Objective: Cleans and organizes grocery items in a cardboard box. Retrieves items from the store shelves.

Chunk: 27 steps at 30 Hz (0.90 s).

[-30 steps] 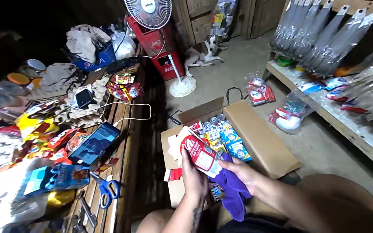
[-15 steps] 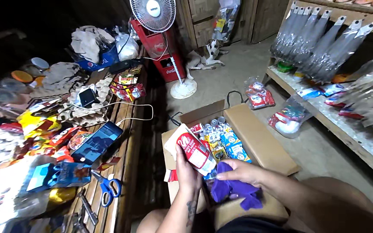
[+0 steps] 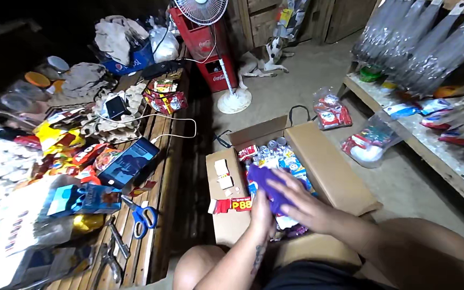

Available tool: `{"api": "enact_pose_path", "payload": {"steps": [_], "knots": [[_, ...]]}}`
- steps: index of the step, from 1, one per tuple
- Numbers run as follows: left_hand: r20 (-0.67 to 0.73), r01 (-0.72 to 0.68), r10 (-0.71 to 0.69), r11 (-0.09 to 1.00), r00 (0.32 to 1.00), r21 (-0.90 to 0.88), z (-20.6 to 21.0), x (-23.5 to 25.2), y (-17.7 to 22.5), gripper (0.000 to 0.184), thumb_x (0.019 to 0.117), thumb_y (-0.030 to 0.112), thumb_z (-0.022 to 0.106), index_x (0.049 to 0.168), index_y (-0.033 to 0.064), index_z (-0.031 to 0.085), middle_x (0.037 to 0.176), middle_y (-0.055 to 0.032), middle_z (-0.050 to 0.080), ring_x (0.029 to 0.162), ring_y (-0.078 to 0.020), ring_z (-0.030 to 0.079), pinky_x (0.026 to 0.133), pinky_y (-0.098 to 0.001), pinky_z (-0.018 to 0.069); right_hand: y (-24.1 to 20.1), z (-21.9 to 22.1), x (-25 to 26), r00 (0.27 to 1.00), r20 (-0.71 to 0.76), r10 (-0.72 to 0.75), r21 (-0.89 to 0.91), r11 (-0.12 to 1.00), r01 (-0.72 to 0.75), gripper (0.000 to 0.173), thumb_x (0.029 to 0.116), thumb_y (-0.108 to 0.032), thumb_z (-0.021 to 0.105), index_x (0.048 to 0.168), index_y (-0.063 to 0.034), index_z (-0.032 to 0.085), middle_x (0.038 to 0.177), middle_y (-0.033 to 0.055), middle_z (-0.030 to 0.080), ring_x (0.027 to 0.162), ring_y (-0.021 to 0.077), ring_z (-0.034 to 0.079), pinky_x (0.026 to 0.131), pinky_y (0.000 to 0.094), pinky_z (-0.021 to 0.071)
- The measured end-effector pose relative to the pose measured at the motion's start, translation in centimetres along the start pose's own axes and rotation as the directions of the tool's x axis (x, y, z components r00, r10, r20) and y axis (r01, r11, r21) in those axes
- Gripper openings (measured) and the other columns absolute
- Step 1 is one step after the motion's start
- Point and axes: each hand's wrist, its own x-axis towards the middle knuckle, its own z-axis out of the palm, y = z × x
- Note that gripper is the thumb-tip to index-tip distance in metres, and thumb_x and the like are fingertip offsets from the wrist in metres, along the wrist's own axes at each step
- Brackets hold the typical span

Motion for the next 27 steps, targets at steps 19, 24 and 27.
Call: {"api": "enact_pose_path", "payload": {"steps": [19,24,27], "knots": [[0.218,-0.080,0.040,0.981,0.975,0.174,-0.5,-0.6,1.9,0.059,0.1117,0.033,0.012,0.142,-0.0091,0.040,0.128,-0.0181,0.057,0.115,-0.0130,0.060,0.102,-0.0330,0.0485,2.4,3.4,-0.2,0.925,-0.318,0.208,-0.058,0.969,-0.238,0.092,0.0948,-0.065,0.050,0.163,-0.0083,0.024,0.164,0.0354,0.008,0.152,0.0488,0.016,0.119,0.0623,0.0253],[0.339,-0.112,0.044,0.977,0.940,0.184,-0.3,-1.1,2.1,0.056,0.1113,0.031,0.012,0.137,-0.0072,0.043,0.109,-0.0094,0.063,0.098,-0.0066,0.064,0.092,-0.0293,0.0536,1.9,0.6,1.6,0.823,-0.223,0.522,0.501,0.786,-0.363,0.094,0.0923,-0.056,0.062,0.161,-0.0076,0.021,0.152,0.0042,0.048,0.132,0.0045,0.053,0.108,0.0256,0.0480],[0.357,-0.125,0.061,0.979,0.932,0.160,-0.6,-1.1,2.2,0.054,0.1109,0.029,0.011,0.134,-0.0066,0.045,0.105,-0.0067,0.063,0.095,-0.0052,0.064,0.091,-0.0281,0.0542,1.5,-0.7,2.2,0.795,-0.103,0.598,0.639,0.652,-0.408,0.065,0.0877,-0.047,0.070,0.137,-0.0097,0.049,0.106,-0.0056,0.072,0.095,0.0044,0.071,0.086,0.0244,0.0607]]}}
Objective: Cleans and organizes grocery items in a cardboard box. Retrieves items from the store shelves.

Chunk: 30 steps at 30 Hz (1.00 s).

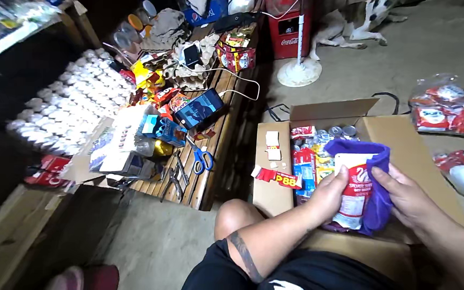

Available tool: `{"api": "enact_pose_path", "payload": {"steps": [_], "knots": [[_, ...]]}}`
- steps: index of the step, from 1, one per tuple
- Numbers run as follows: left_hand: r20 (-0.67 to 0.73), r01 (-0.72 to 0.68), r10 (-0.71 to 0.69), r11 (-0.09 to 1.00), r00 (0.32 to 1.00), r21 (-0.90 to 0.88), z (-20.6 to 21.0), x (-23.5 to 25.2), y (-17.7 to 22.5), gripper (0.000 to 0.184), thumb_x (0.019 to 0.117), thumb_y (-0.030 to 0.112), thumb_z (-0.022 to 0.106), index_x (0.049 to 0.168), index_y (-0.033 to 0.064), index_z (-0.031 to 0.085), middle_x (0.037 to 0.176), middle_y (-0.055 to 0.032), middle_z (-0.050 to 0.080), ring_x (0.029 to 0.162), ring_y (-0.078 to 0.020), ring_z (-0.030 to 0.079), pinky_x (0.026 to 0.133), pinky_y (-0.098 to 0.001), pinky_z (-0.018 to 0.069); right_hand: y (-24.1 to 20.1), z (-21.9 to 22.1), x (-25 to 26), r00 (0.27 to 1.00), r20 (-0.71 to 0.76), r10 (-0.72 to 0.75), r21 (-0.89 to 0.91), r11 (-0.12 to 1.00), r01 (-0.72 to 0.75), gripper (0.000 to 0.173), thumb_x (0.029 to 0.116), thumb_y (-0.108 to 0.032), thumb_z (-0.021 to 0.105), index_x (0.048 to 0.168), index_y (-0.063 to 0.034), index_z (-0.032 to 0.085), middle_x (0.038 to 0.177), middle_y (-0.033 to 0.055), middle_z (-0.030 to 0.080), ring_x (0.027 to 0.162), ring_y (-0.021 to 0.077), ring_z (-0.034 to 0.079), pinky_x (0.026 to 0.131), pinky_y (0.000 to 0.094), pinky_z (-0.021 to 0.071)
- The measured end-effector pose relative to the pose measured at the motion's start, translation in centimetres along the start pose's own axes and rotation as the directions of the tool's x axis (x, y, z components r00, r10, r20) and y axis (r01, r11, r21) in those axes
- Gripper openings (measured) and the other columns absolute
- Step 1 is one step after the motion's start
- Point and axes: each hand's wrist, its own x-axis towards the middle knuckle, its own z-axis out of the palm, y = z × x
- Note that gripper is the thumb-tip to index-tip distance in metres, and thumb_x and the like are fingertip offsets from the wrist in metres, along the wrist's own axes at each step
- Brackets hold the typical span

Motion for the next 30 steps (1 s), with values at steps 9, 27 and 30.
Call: {"api": "enact_pose_path", "payload": {"steps": [9,27,30], "knots": [[0.031,-0.047,0.049,0.996,0.998,-0.076,0.9,-0.1,-0.8,0.032,0.1052,0.019,0.046,0.127,-0.0032,0.048,0.101,-0.0022,0.072,0.094,-0.0088,0.071,0.091,-0.0316,0.0582,-2.8,0.5,-1.5,0.988,-0.051,-0.142,-0.061,0.988,0.139,0.027,0.0963,-0.024,0.063,0.117,-0.0065,0.061,0.095,-0.0076,0.072,0.089,0.0003,0.069,0.084,0.0221,0.0591],[-0.156,-0.092,0.070,0.986,0.985,-0.142,0.4,0.6,-1.2,0.047,0.1092,0.040,0.034,0.129,0.0013,0.051,0.108,-0.0102,0.072,0.101,-0.0178,0.072,0.092,-0.0389,0.0592,-3.6,-0.3,-1.0,0.951,-0.306,-0.030,0.178,0.980,0.088,0.035,0.1060,-0.025,0.052,0.133,-0.0025,0.055,0.111,0.0061,0.069,0.103,0.0075,0.068,0.093,0.0279,0.0564],[-0.257,-0.130,0.091,0.982,0.962,-0.140,0.0,1.3,-1.1,0.050,0.1103,0.042,0.025,0.130,0.0032,0.051,0.110,-0.0091,0.071,0.104,-0.0170,0.070,0.093,-0.0387,0.0584,-2.3,-0.2,-1.9,0.938,-0.073,-0.338,-0.141,0.935,0.325,0.042,0.1010,-0.025,0.058,0.132,0.0036,0.059,0.128,0.0086,0.065,0.119,0.0085,0.062,0.104,0.0290,0.0507]]}}
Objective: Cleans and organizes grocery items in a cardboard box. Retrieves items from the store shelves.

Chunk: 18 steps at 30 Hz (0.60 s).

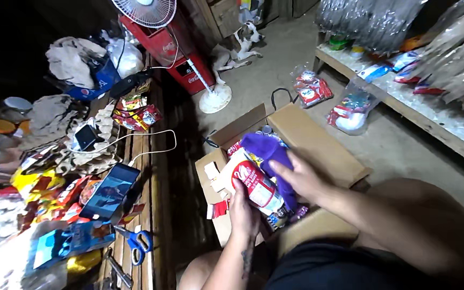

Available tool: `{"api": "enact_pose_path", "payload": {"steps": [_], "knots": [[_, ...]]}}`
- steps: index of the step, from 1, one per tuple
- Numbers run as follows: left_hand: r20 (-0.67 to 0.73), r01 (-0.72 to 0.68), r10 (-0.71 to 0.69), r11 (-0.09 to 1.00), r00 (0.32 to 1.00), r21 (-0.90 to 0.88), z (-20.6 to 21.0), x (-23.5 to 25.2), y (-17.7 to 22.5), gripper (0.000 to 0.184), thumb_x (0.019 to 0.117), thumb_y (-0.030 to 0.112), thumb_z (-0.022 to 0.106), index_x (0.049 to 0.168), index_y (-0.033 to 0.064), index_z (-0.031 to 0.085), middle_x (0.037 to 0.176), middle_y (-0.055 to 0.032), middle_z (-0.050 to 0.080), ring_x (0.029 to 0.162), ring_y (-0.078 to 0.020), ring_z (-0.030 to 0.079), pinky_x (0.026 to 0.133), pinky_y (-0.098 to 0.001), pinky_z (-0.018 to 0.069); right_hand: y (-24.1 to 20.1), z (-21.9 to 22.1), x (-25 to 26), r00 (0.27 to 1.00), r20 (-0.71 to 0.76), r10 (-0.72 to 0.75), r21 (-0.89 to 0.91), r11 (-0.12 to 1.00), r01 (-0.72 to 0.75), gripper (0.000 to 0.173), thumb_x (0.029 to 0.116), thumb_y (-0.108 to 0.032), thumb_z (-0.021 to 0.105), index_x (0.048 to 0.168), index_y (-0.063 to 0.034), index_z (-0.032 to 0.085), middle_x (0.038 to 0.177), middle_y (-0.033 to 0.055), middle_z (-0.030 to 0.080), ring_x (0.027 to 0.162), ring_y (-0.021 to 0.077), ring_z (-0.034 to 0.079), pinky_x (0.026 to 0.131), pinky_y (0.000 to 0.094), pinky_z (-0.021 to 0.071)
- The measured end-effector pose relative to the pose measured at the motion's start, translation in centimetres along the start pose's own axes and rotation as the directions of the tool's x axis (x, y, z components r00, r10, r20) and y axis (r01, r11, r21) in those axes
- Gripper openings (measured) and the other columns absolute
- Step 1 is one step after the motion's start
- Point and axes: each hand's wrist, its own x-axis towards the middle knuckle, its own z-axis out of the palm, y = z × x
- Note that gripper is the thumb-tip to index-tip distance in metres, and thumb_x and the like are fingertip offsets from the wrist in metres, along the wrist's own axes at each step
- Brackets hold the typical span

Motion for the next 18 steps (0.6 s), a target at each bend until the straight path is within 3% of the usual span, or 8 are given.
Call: {"api": "enact_pose_path", "payload": {"steps": [2,4,7,10,13,15,16,18], "knots": [[-0.028,-0.012,0.012,1.000,1.000,-0.007,-0.2,0.2,-0.1,0.051,0.1107,0.040,0.022,0.130,0.0041,0.051,0.111,-0.0079,0.070,0.105,-0.0157,0.069,0.094,-0.0375,0.0577,1.3,0.2,-0.6,0.937,0.251,-0.243,-0.241,0.922,0.303,0.043,0.0958,-0.018,0.061,0.137,-0.0089,0.065,0.150,0.0154,0.053,0.141,0.0263,0.048,0.115,0.0460,0.0405],[-0.070,-0.027,0.026,1.000,0.997,-0.007,-0.4,0.1,-0.4,0.049,0.1105,0.039,0.021,0.125,0.0071,0.054,0.106,-0.0047,0.071,0.101,-0.0130,0.070,0.089,-0.0353,0.0588,2.2,0.6,-1.0,0.855,0.405,-0.326,-0.362,0.801,0.477,0.055,0.0896,-0.015,0.066,0.144,-0.0211,0.060,0.158,0.0197,0.042,0.146,0.0379,0.041,0.115,0.0554,0.0382],[-0.091,-0.084,0.079,0.995,0.993,-0.057,-0.5,0.3,0.2,0.051,0.1096,0.046,0.024,0.127,0.0080,0.053,0.110,-0.0050,0.070,0.105,-0.0141,0.068,0.093,-0.0370,0.0575,2.2,0.9,-1.5,0.868,0.416,-0.271,-0.394,0.807,0.440,0.058,0.0914,-0.017,0.065,0.149,-0.0163,0.055,0.157,0.0224,0.042,0.141,0.0412,0.045,0.113,0.0541,0.0403],[-0.123,-0.204,0.194,0.976,0.973,-0.079,-0.9,0.7,1.3,0.053,0.1088,0.049,0.023,0.126,0.0094,0.053,0.109,-0.0047,0.070,0.105,-0.0145,0.069,0.093,-0.0381,0.0581,1.5,0.8,-1.8,0.896,0.427,-0.122,-0.434,0.842,0.321,0.059,0.0962,-0.023,0.064,0.153,-0.0129,0.049,0.153,0.0236,0.047,0.138,0.0408,0.048,0.112,0.0543,0.0410],[-0.128,-0.306,0.291,0.944,0.948,-0.124,-1.5,1.0,2.7,0.052,0.1079,0.052,0.026,0.127,0.0113,0.051,0.110,-0.0054,0.069,0.105,-0.0169,0.069,0.093,-0.0406,0.0580,0.9,0.8,-1.8,0.878,0.480,-0.005,-0.483,0.834,0.268,0.057,0.0999,-0.024,0.061,0.153,-0.0111,0.047,0.148,0.0241,0.051,0.136,0.0406,0.051,0.111,0.0547,0.0417],[-0.120,-0.323,0.304,0.927,0.945,-0.191,-1.9,1.2,3.8,0.052,0.1080,0.052,0.022,0.126,0.0136,0.052,0.110,-0.0051,0.070,0.106,-0.0182,0.069,0.092,-0.0412,0.0584,2.1,0.9,-2.0,0.839,0.543,-0.032,-0.501,0.790,0.355,0.042,0.1003,-0.022,0.062,0.139,-0.0045,0.062,0.133,0.0236,0.064,0.127,0.0420,0.058,0.105,0.0568,0.0466],[-0.099,-0.316,0.301,0.913,0.949,-0.256,-2.2,1.2,4.3,0.054,0.1077,0.053,0.022,0.125,0.0143,0.054,0.112,-0.0061,0.070,0.107,-0.0200,0.070,0.092,-0.0424,0.0587,2.8,1.0,-2.1,0.801,0.598,-0.034,-0.504,0.761,0.409,0.033,0.0982,-0.016,0.063,0.130,-0.0080,0.068,0.122,0.0219,0.068,0.122,0.0433,0.060,0.098,0.0597,0.0492],[-0.052,-0.292,0.294,0.882,0.954,-0.371,-2.8,1.4,5.2,0.056,0.1070,0.055,0.024,0.129,0.0150,0.056,0.118,-0.0081,0.070,0.112,-0.0237,0.069,0.092,-0.0442,0.0586,3.0,1.1,-2.2,0.737,0.674,0.046,-0.526,0.731,0.436,0.041,0.0953,-0.007,0.063,0.134,-0.0172,0.068,0.120,0.0201,0.068,0.121,0.0453,0.058,0.095,0.0630,0.0481]]}}
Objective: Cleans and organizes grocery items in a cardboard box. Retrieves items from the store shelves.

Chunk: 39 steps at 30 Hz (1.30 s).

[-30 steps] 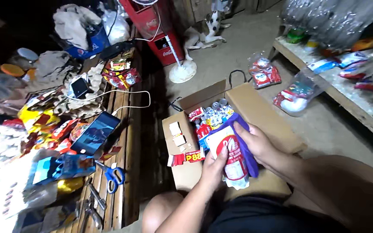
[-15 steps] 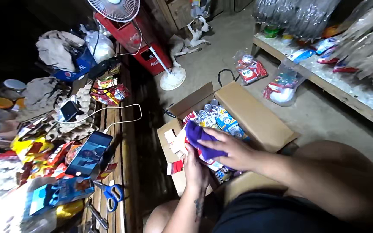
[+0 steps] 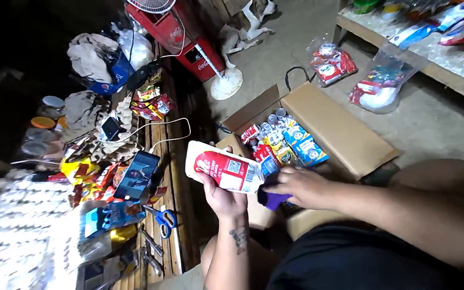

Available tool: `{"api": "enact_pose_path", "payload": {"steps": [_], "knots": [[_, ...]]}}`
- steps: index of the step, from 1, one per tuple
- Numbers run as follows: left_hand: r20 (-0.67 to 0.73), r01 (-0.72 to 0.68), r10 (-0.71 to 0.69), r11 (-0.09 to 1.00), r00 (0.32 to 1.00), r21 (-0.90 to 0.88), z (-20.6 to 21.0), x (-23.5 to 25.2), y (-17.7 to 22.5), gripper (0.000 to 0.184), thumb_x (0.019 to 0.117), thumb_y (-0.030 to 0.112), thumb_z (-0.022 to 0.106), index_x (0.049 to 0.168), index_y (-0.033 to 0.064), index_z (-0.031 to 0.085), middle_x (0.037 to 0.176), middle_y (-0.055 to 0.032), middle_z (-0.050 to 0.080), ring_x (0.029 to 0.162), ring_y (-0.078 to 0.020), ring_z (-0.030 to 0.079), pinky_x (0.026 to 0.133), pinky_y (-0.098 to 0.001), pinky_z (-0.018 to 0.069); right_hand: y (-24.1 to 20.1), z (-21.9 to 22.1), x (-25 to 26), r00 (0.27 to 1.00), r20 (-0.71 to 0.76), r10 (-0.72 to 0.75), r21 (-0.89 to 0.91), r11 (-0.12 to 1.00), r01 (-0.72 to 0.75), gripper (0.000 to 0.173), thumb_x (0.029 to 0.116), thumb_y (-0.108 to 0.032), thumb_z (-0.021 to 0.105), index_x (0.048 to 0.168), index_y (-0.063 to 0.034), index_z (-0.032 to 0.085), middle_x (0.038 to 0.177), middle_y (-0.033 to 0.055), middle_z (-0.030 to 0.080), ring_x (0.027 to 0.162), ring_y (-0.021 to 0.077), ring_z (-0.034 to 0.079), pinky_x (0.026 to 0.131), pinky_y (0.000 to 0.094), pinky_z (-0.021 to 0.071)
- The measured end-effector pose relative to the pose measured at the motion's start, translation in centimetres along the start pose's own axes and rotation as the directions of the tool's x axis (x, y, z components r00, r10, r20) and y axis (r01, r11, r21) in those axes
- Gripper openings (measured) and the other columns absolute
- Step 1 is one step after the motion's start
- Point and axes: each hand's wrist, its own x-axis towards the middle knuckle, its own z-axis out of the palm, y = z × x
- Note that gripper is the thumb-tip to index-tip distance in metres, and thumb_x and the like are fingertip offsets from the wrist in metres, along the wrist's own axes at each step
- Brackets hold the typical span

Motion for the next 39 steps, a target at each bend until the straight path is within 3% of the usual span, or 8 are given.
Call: {"api": "enact_pose_path", "payload": {"steps": [3,7,9,12,16,20,25,39], "knots": [[-0.025,0.002,-0.004,0.999,1.000,-0.049,0.4,0.2,0.8,0.056,0.1067,0.056,0.023,0.124,0.0154,0.058,0.114,-0.0075,0.070,0.109,-0.0228,0.069,0.090,-0.0438,0.0591,0.2,-0.9,0.5,0.995,-0.015,0.096,0.051,0.994,-0.096,0.024,0.0995,-0.015,0.060,0.117,-0.0012,0.070,0.121,0.0235,0.066,0.121,0.0449,0.059,0.097,0.0609,0.0481],[-0.116,0.072,-0.085,0.992,0.990,-0.107,0.0,0.2,0.9,0.055,0.1073,0.053,0.024,0.121,0.0135,0.060,0.111,-0.0091,0.071,0.106,-0.0237,0.071,0.087,-0.0450,0.0599,1.4,-1.9,1.0,0.925,-0.287,0.249,0.235,0.954,-0.184,0.042,0.1022,-0.028,0.060,0.141,-0.0117,0.062,0.139,0.0141,0.062,0.130,0.0333,0.058,0.107,0.0560,0.0452],[-0.170,0.121,-0.138,0.987,0.976,-0.108,-0.3,0.3,0.7,0.056,0.1070,0.054,0.023,0.121,0.0134,0.059,0.110,-0.0090,0.071,0.103,-0.0241,0.071,0.084,-0.0454,0.0605,1.5,-1.8,1.0,0.852,-0.469,0.232,0.314,0.946,-0.085,0.050,0.1009,-0.036,0.060,0.145,-0.0119,0.058,0.144,0.0120,0.058,0.133,0.0275,0.055,0.110,0.0510,0.0445],[-0.262,0.175,-0.202,0.977,0.944,-0.123,-0.3,0.1,-0.1,0.054,0.1073,0.052,0.024,0.113,0.0105,0.059,0.099,-0.0093,0.071,0.095,-0.0241,0.072,0.081,-0.0463,0.0606,1.3,-1.2,1.1,0.763,-0.646,-0.009,0.172,0.972,0.157,0.058,0.0988,-0.044,0.061,0.145,-0.0091,0.056,0.148,0.0177,0.053,0.135,0.0280,0.053,0.110,0.0466,0.0457],[-0.256,0.279,-0.301,0.953,0.919,-0.120,0.1,-0.8,-1.9,0.055,0.1078,0.051,0.023,0.112,0.0109,0.060,0.098,-0.0077,0.071,0.094,-0.0205,0.072,0.081,-0.0426,0.0607,1.3,-0.8,1.4,0.777,-0.562,-0.282,-0.055,0.951,0.305,0.053,0.0933,-0.032,0.070,0.144,-0.0211,0.057,0.148,0.0182,0.053,0.135,0.0312,0.054,0.110,0.0454,0.0468],[-0.338,0.375,-0.375,0.925,0.863,-0.067,1.0,-1.6,-3.5,0.054,0.1087,0.049,0.022,0.107,0.0109,0.060,0.091,-0.0065,0.070,0.087,-0.0183,0.072,0.076,-0.0393,0.0613,1.5,-1.1,1.1,0.839,-0.520,-0.161,0.018,0.980,0.199,0.055,0.0774,-0.016,0.080,0.131,-0.0181,0.068,0.128,0.0130,0.066,0.114,0.0304,0.066,0.090,0.0482,0.0575],[-0.316,0.388,-0.386,0.920,0.867,-0.058,0.4,-1.2,-3.8,0.055,0.1088,0.049,0.021,0.111,0.0095,0.059,0.097,-0.0092,0.070,0.093,-0.0210,0.071,0.080,-0.0420,0.0604,1.6,-1.8,0.6,0.841,-0.528,-0.117,0.067,0.982,0.178,0.033,0.0845,-0.006,0.066,0.115,-0.0143,0.077,0.108,0.0093,0.072,0.100,0.0225,0.070,0.083,0.0411,0.0590],[-0.291,0.414,-0.417,0.907,0.861,-0.074,0.6,-1.1,-4.5,0.055,0.1086,0.050,0.021,0.115,0.0096,0.057,0.101,-0.0104,0.069,0.097,-0.0226,0.071,0.082,-0.0422,0.0599,1.3,-2.5,-0.2,0.886,-0.463,0.040,0.235,0.969,0.079,0.027,0.0872,-0.012,0.063,0.110,-0.0121,0.077,0.105,0.0063,0.074,0.099,0.0187,0.070,0.082,0.0419,0.0576]]}}
